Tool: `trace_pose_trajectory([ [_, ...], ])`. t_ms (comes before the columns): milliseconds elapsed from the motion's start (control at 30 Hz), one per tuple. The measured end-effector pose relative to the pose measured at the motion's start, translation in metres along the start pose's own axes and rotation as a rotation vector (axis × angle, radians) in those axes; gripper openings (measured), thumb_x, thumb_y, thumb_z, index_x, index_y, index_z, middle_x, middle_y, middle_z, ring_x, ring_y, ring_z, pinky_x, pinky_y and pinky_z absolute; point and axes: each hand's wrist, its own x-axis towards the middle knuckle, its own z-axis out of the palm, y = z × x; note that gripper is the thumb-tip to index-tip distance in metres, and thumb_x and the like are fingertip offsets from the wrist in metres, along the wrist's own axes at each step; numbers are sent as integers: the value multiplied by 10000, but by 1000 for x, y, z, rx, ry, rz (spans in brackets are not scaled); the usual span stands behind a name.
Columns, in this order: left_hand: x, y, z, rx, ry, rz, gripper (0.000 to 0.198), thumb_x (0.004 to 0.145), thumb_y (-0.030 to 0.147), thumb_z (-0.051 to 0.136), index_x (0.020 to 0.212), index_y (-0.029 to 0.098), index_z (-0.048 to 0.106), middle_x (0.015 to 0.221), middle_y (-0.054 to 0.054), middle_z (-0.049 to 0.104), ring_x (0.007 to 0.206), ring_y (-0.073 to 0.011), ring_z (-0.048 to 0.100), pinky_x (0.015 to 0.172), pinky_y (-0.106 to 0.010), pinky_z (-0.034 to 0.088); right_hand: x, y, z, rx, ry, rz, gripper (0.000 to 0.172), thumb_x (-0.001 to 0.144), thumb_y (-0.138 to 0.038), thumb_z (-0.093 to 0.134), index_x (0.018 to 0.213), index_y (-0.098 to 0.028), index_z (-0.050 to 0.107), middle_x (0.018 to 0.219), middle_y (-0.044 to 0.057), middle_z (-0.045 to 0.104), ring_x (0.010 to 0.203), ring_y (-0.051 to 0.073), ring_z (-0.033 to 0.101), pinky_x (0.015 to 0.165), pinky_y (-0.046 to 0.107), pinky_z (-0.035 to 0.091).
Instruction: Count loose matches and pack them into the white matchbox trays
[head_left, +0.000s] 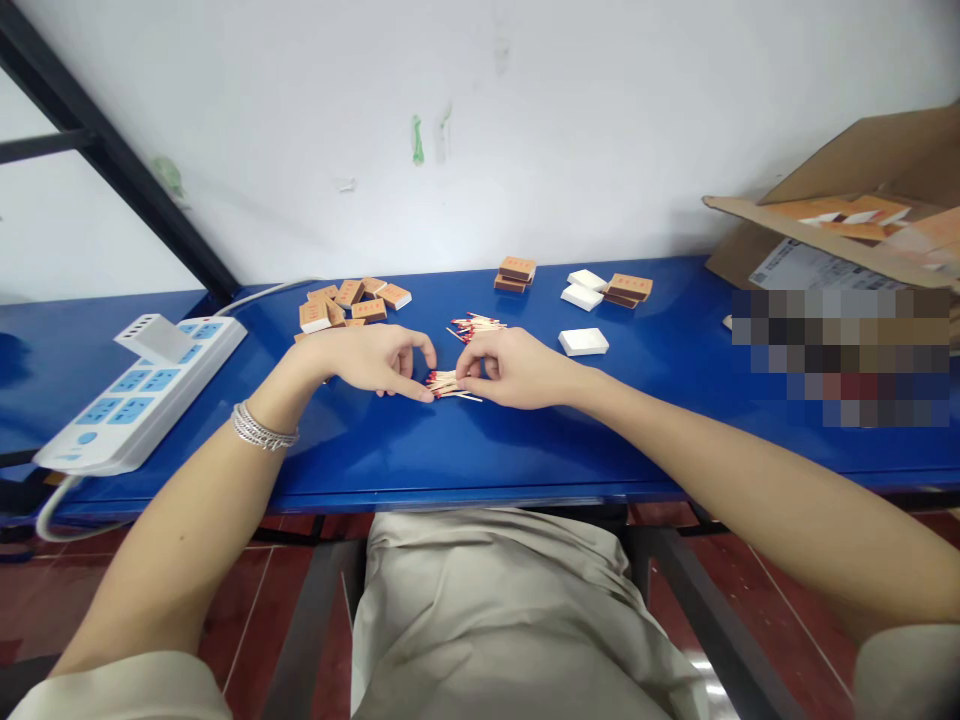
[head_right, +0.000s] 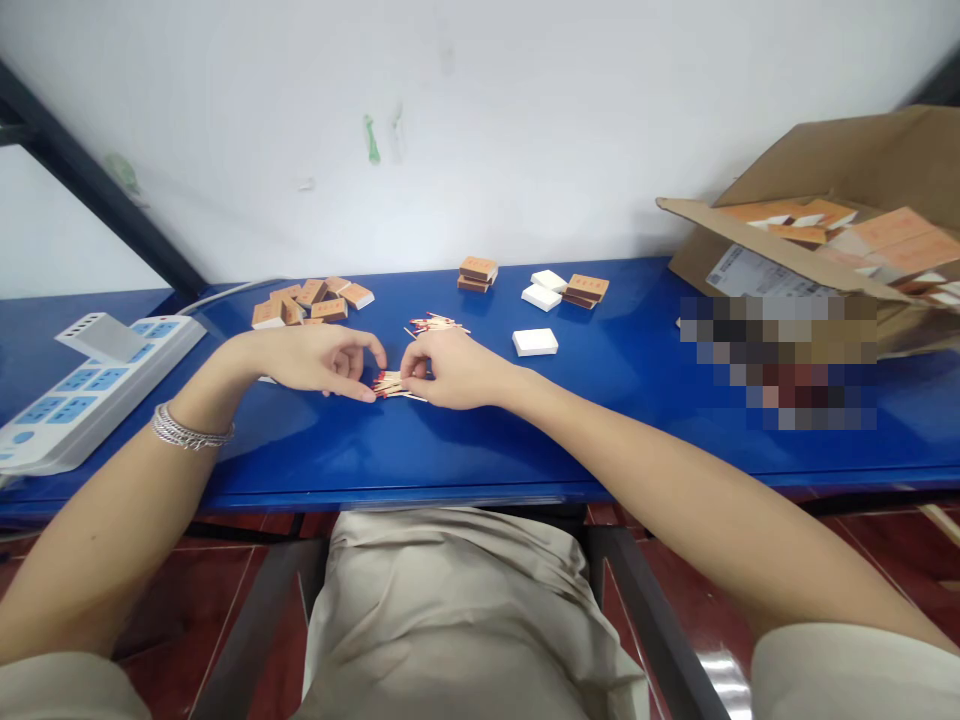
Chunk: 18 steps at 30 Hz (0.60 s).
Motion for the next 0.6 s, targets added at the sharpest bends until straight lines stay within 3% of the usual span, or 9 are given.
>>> trace_pose_trajectory([
  [133,0,3,3,-45,-9,-11,578,661,567,754,1070,194,588,701,-11,706,562,-152,643,529,-243,450,0,11,-9,-33,10,109,187,747,-232,637,898,-160,721,775,18,698,632,110,580,641,246,419],
  [300,5,10,13,58,109,68,498,676,541,748,999,182,627,709,-5,692,611,-150,635,553,-242,434,-2,16,-21,-116,-132,178,252,729,-284,691,947,-160,725,857,32,721,653,120,607,657,246,442],
  [600,11,9,18,76,175,126,374,726,466,723,946,172,655,733,-12,694,655,-149,641,597,-245,450,1,15,-2,-116,-48,138,115,747,-160,614,815,-174,705,793,0,719,639,104,578,630,222,416],
])
